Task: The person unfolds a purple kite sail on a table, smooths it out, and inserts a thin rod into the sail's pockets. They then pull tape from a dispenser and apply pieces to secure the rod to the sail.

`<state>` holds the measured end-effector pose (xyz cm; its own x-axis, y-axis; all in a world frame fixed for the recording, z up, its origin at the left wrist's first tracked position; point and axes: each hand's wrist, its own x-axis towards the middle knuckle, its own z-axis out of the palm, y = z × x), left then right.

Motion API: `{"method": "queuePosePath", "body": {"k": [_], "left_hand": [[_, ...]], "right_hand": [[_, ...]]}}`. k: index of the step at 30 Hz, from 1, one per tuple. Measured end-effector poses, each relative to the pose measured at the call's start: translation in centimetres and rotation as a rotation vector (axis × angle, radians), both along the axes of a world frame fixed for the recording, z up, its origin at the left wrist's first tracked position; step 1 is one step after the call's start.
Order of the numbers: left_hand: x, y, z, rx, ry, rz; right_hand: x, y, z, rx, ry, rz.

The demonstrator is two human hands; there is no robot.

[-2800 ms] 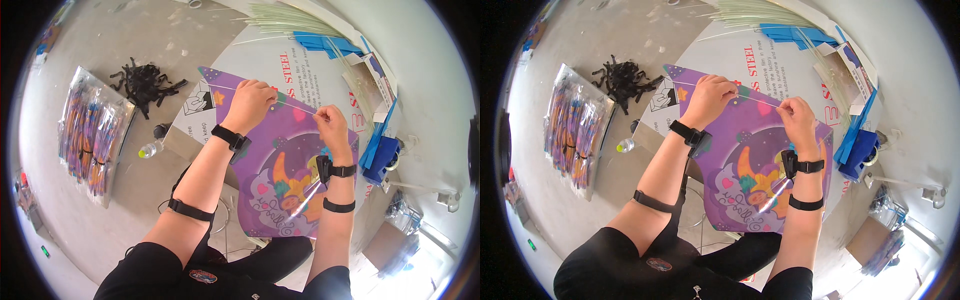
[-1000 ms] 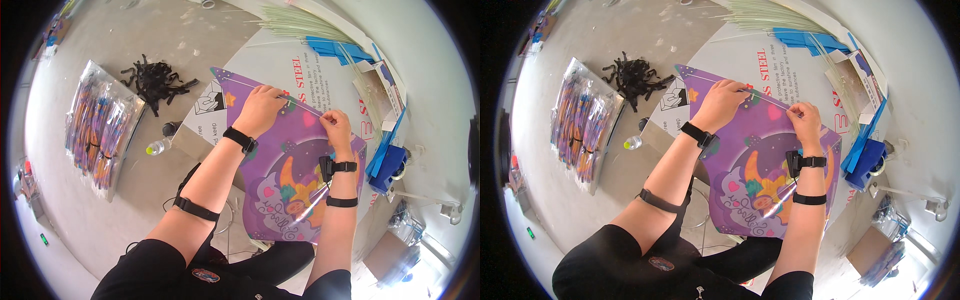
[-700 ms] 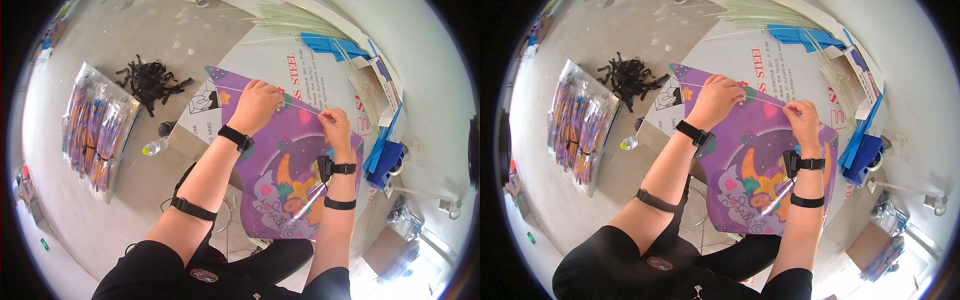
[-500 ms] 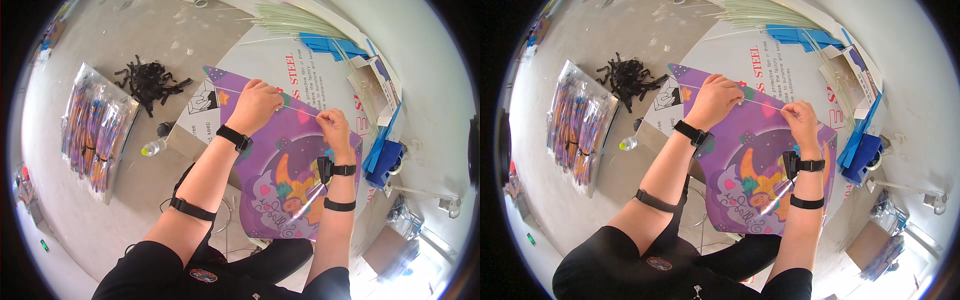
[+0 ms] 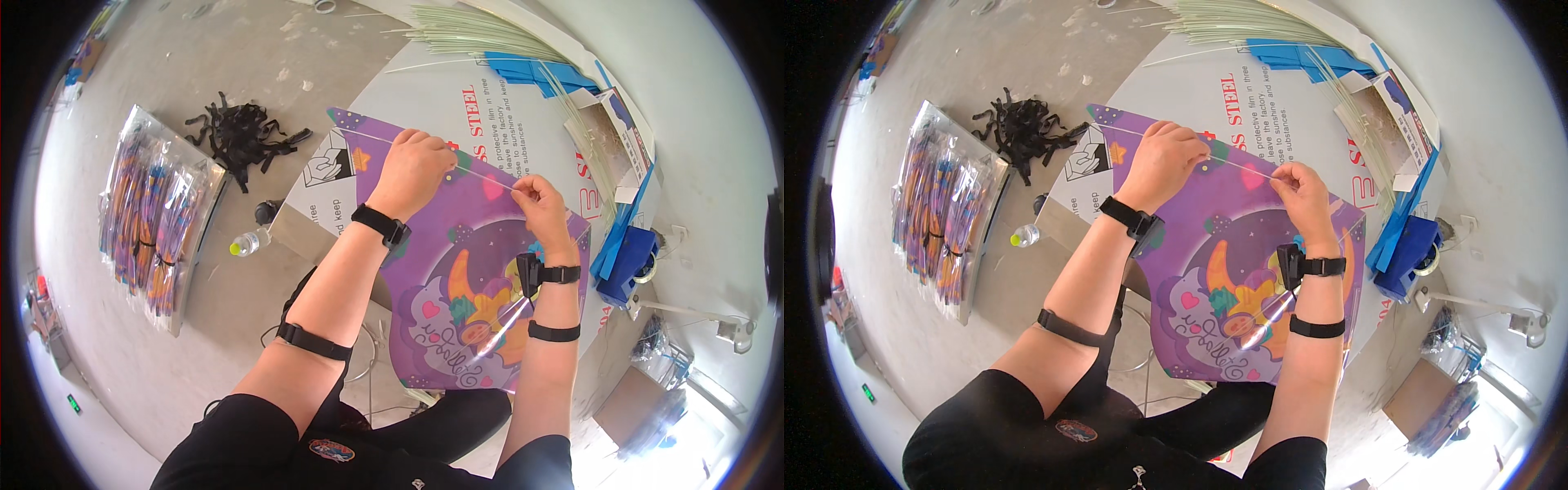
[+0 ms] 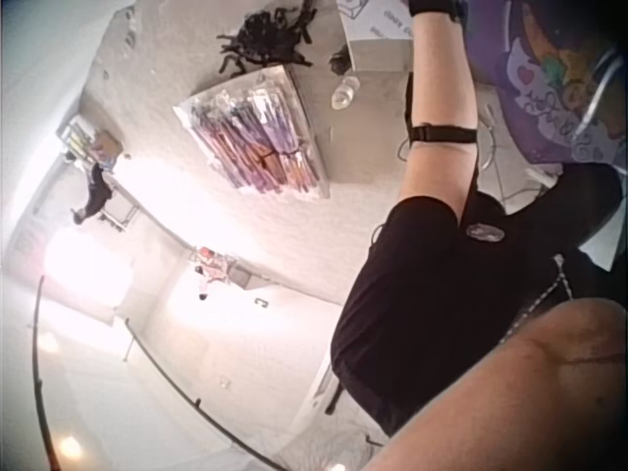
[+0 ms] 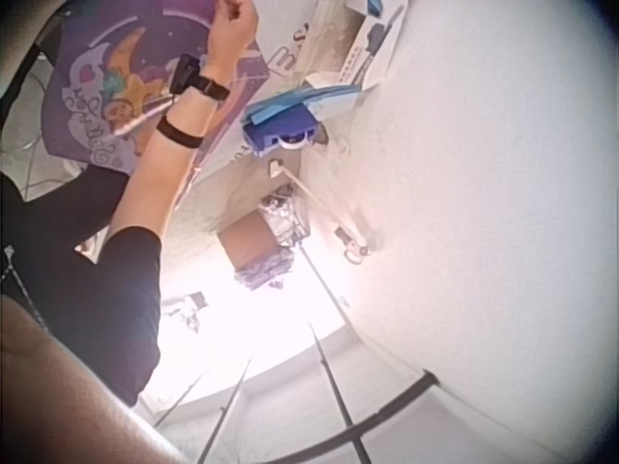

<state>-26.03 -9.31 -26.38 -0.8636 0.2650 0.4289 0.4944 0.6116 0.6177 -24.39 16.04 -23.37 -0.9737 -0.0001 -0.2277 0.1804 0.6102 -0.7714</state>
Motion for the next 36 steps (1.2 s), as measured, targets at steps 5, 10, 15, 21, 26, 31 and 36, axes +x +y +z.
{"method": "queuePosePath", "body": {"k": [5, 10, 15, 21, 26, 31, 36], "left_hand": [[0.1, -0.2, -0.4, -0.042, -0.024, 0.036], [0.2, 0.1, -0.6, -0.020, -0.044, 0.015], [0.2, 0.0, -0.8, -0.034, -0.070, 0.018], [0.4, -0.4, -0.4, -0.080, -0.090, 0.026], [0.5, 0.0, -0.5, -0.074, -0.110, 0.026], [0.5, -0.2, -0.5, -0.074, -0.107, 0.026], [0.5, -0.4, -0.4, -0.082, -0.138, 0.018]], "right_hand": [[-0.4, 0.3, -0.8, 0.080, 0.140, 0.033], [-0.6, 0.9, -1.7, 0.194, 0.208, 0.011], [-0.8, 0.6, -2.2, 0.242, 0.262, 0.034], [-1.0, 0.3, -2.5, 0.238, 0.274, 0.044], [-0.7, 0.4, -2.2, 0.255, 0.245, 0.018], [-0.9, 0.4, -2.6, 0.254, 0.306, 0.037], [-1.0, 0.4, -2.9, 0.279, 0.318, 0.054]]}}
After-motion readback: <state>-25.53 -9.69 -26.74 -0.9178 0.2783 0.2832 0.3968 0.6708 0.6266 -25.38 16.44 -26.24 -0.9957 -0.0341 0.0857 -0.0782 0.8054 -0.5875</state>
